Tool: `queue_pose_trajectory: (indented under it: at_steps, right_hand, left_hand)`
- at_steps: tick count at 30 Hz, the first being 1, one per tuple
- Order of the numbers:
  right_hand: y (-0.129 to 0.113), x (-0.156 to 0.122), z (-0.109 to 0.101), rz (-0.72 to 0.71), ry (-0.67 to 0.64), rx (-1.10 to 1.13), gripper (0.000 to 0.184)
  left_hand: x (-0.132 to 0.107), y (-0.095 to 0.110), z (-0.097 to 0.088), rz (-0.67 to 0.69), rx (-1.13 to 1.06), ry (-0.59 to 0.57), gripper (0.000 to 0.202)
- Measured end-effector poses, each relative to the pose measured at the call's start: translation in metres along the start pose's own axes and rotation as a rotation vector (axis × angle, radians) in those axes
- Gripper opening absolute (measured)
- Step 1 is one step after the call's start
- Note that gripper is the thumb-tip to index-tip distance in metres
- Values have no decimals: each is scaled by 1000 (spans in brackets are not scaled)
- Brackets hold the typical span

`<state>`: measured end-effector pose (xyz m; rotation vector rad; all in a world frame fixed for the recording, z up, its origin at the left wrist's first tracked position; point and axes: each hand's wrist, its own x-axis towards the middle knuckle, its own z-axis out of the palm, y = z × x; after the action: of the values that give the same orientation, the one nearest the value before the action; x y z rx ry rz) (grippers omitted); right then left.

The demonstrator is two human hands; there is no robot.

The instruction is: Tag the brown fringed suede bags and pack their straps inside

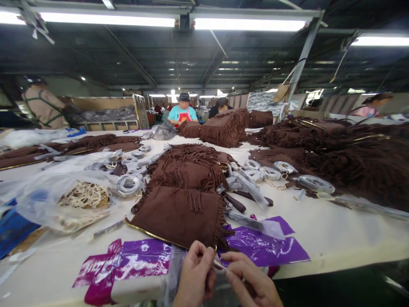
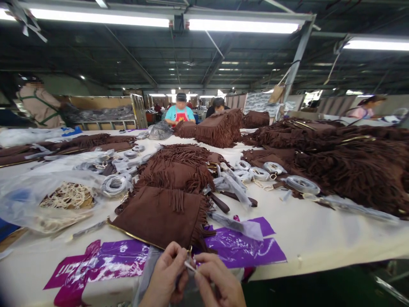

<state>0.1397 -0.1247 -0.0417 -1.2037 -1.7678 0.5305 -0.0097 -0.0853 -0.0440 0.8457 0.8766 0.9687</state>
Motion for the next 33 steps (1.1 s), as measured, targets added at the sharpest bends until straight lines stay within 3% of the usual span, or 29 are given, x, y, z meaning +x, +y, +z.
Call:
queue_pose_trajectory:
  at_steps: [2,5,14,23,28,33]
  right_hand:
    - [1,3,-7,167,86,53,30]
    - [8,4,-5,265,114,104,32]
    - [21,6,9,230,72,104,33]
    - [12,20,12,238,-63,74,31]
    - [17,21,13,230,-86,58,29]
    - [25,18,18,202,-150,-13,28]
  left_hand:
    - [0,-1,0,-18,5,14,56]
    - [0,0,0,-46,20,25,52]
    - [-2,6,-2,-46,35,-7,51]
    - [2,-2,-7,-65,130,-98,50]
    - [-7,18,-9,-135,531,-113,32]
    - [-15,58,-7,61,1277,-148,27]
